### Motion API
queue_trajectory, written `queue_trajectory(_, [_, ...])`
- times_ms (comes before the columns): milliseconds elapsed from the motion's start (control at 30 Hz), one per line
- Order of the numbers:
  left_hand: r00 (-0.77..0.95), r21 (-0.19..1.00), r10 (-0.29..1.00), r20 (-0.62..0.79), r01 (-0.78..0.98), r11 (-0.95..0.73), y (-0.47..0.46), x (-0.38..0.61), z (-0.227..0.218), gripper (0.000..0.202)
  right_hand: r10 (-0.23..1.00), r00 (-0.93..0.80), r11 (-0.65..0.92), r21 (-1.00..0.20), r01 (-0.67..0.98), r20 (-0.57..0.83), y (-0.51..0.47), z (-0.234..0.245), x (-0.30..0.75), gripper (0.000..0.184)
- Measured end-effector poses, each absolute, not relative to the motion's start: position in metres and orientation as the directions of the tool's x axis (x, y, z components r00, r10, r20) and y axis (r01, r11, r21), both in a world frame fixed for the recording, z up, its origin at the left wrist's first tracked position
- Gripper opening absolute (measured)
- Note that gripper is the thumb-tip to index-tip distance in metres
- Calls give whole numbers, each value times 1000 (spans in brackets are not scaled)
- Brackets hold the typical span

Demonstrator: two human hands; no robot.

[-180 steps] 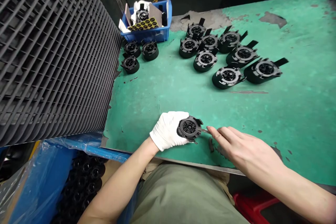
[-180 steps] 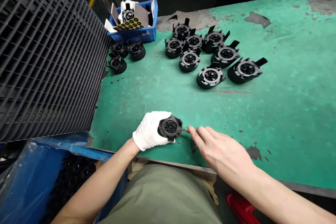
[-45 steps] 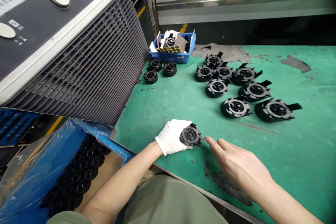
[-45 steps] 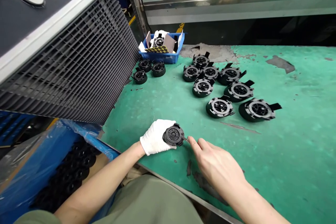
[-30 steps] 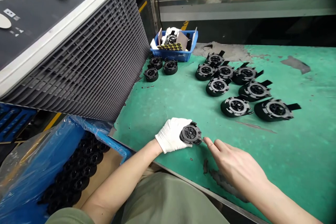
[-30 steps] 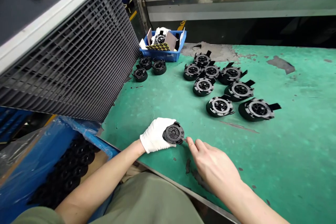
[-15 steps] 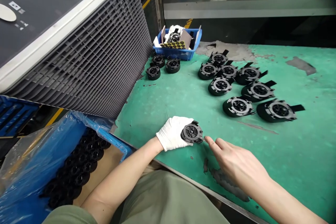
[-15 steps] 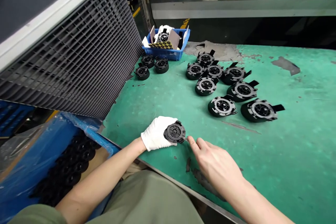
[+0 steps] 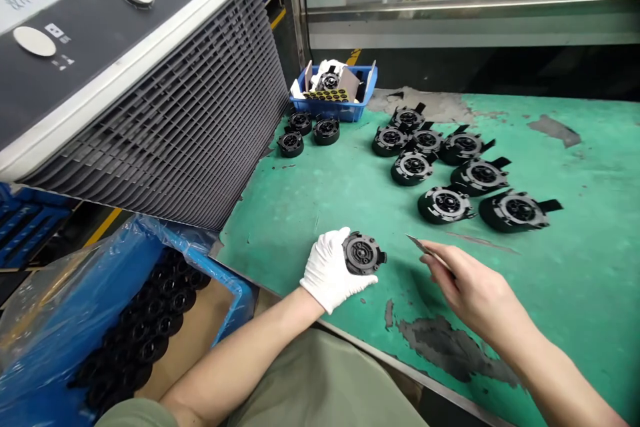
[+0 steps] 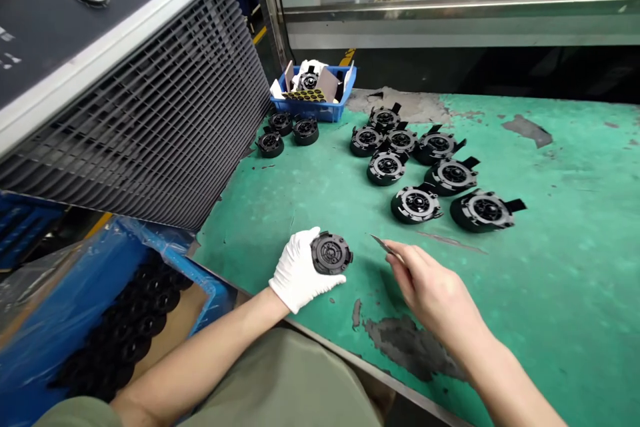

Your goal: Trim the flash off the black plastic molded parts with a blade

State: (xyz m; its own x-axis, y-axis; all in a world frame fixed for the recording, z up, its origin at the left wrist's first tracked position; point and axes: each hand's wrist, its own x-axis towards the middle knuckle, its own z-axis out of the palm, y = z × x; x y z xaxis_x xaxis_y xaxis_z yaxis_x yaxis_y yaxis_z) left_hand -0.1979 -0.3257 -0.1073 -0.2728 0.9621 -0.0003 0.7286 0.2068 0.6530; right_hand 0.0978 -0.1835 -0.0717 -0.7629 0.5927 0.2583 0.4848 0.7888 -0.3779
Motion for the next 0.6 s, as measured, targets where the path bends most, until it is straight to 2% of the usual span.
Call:
queue_trajectory(67, [-252, 641, 967, -23, 739, 208, -336, -195, -108, 154, 629, -733, 761, -395, 514, 258, -209, -72, 108, 39])
queue_trajectory(167, [-139, 649, 990, -22, 752, 120, -336, -207, -109, 161, 652, -728, 736, -409, 540, 211, -245, -76, 113, 44])
queue_trajectory(267, [5, 669, 1000, 21, 743, -18, -319, -223, -110, 154, 661, -732, 721, -409, 559, 165, -269, -80, 111, 47])
queue_trajectory(367, [134, 683, 989, 69, 716, -144, -305, -227, -115, 133, 666, -735, 715, -388, 581, 127, -283, -83, 104, 47])
queue_trajectory(467, [103, 681, 991, 80, 720, -130, -307, -217, -121, 115, 688, -718, 703, -342, 623, 106, -294, -86, 96, 46])
queue_trajectory(600, [-2, 677, 997, 78, 734, -52, -320, -200, -123, 104, 713, -699, 681, -297, 669, 60, -304, -92, 87, 52])
